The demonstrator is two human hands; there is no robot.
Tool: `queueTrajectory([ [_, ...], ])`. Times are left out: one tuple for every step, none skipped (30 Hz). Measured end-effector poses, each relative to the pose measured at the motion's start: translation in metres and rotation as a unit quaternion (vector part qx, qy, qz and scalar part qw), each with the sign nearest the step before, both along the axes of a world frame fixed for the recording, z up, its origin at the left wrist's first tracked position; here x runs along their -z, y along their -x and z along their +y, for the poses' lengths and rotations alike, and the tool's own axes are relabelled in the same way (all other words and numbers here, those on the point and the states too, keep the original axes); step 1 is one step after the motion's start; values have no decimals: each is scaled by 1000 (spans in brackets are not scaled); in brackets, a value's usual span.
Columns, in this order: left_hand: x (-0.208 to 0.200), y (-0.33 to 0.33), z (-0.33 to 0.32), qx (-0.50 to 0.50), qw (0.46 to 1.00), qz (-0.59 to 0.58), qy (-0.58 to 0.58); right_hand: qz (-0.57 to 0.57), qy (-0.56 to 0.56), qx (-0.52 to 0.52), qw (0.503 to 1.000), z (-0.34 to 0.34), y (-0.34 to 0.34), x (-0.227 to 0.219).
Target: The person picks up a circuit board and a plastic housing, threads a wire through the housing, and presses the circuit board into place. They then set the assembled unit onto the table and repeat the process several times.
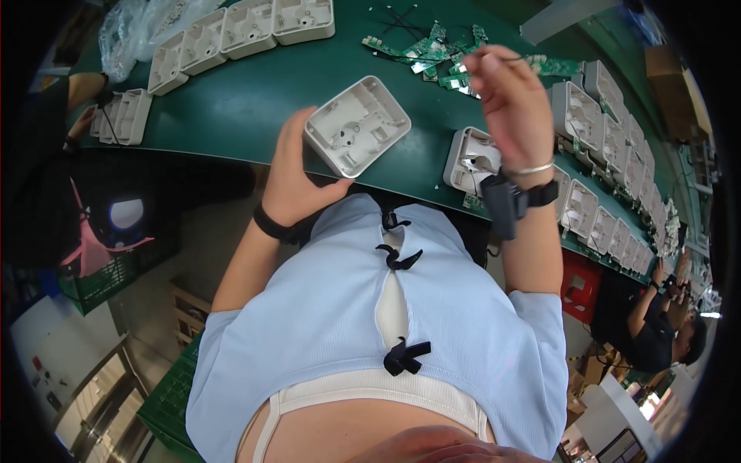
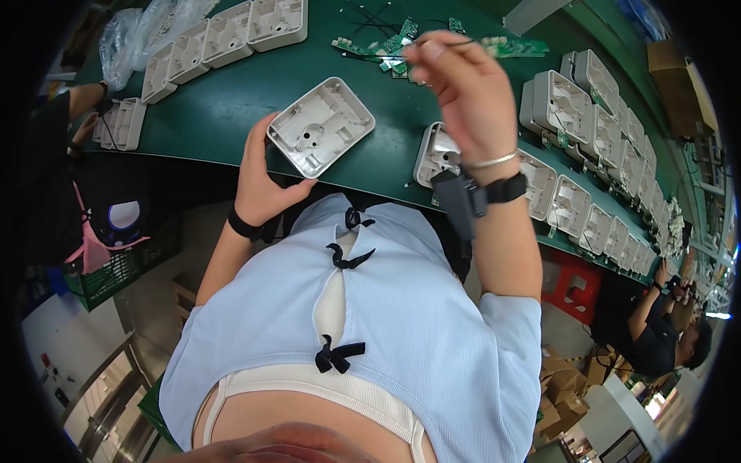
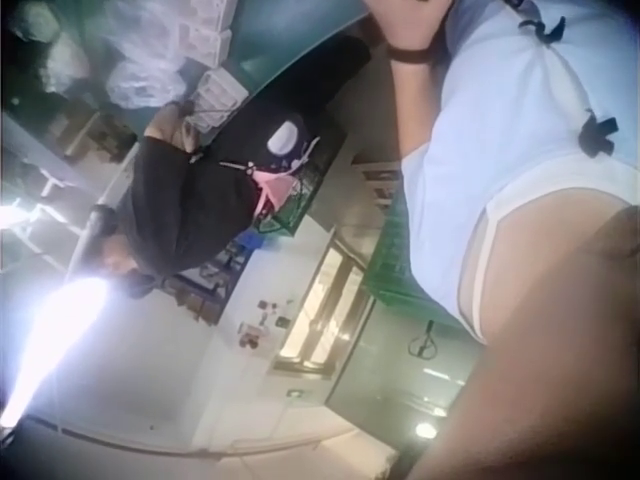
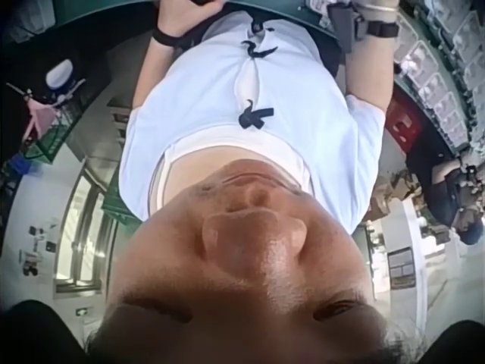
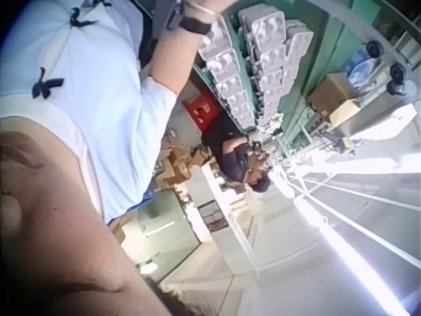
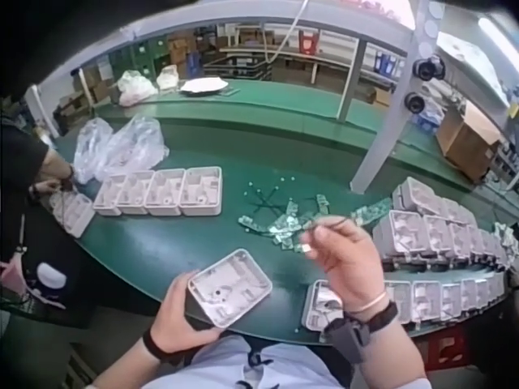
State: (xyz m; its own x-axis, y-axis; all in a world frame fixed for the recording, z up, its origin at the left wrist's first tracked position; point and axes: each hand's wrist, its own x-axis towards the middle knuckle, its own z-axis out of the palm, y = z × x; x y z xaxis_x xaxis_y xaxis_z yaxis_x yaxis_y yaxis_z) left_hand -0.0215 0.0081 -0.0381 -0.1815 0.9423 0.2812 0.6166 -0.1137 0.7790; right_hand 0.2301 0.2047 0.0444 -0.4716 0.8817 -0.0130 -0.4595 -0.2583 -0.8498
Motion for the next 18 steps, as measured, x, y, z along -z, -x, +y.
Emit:
queueTrajectory([
  [0, 0, 2, 8, 1000, -4, -13, -83, -54, 9, 995, -14, 7, 3],
  [-1, -1, 2, 9, 1000, -3, -11, -82, -52, 10, 995, -26, 13, 7],
  [-2, -1, 2, 11, 1000, -7, -6, -154, -122, 6, 981, -37, 18, 14],
  [-4, -1, 1, 13, 1000, -10, 0, -224, -190, 0, 956, -47, 23, 21],
  [-6, -2, 2, 17, 1000, -12, 5, -221, -187, 3, 957, -54, 27, 27],
  [-8, -2, 3, 19, 1000, -8, 8, -242, -206, -7, 948, -62, 29, 34],
  [-8, -2, 4, 22, 1000, -1, -1, -265, -224, -18, 938, -68, 33, 40],
  [-9, -2, 4, 25, 1000, 7, -10, -287, -242, -29, 926, -73, 36, 45],
  [-9, -2, 4, 29, 999, 15, -18, -286, -239, -28, 927, -76, 38, 49],
  [-10, -2, 5, 31, 999, 16, -16, -295, -250, -30, 922, -78, 40, 53],
  [-11, -2, 6, 34, 999, 20, -21, -303, -260, -32, 916, -79, 41, 56],
  [-11, -3, 6, 36, 999, 25, -25, -312, -270, -34, 910, -79, 42, 58],
  [-12, -3, 7, 40, 998, 29, -30, -312, -268, -31, 911, -79, 43, 59],
  [-12, -3, 7, 43, 998, 29, -29, -314, -272, -29, 909, -79, 44, 59],
  [-13, -3, 7, 42, 998, 32, -34, -315, -276, -27, 908, -77, 45, 59],
  [-13, -3, 7, 40, 998, 34, -38, -316, -281, -26, 906, -76, 45, 60],
  [-13, -4, 7, 39, 998, 36, -43, -316, -280, -25, 906, -76, 44, 61],
  [-13, -4, 8, 40, 998, 36, -43, -316, -282, -26, 905, -75, 44, 63],
])
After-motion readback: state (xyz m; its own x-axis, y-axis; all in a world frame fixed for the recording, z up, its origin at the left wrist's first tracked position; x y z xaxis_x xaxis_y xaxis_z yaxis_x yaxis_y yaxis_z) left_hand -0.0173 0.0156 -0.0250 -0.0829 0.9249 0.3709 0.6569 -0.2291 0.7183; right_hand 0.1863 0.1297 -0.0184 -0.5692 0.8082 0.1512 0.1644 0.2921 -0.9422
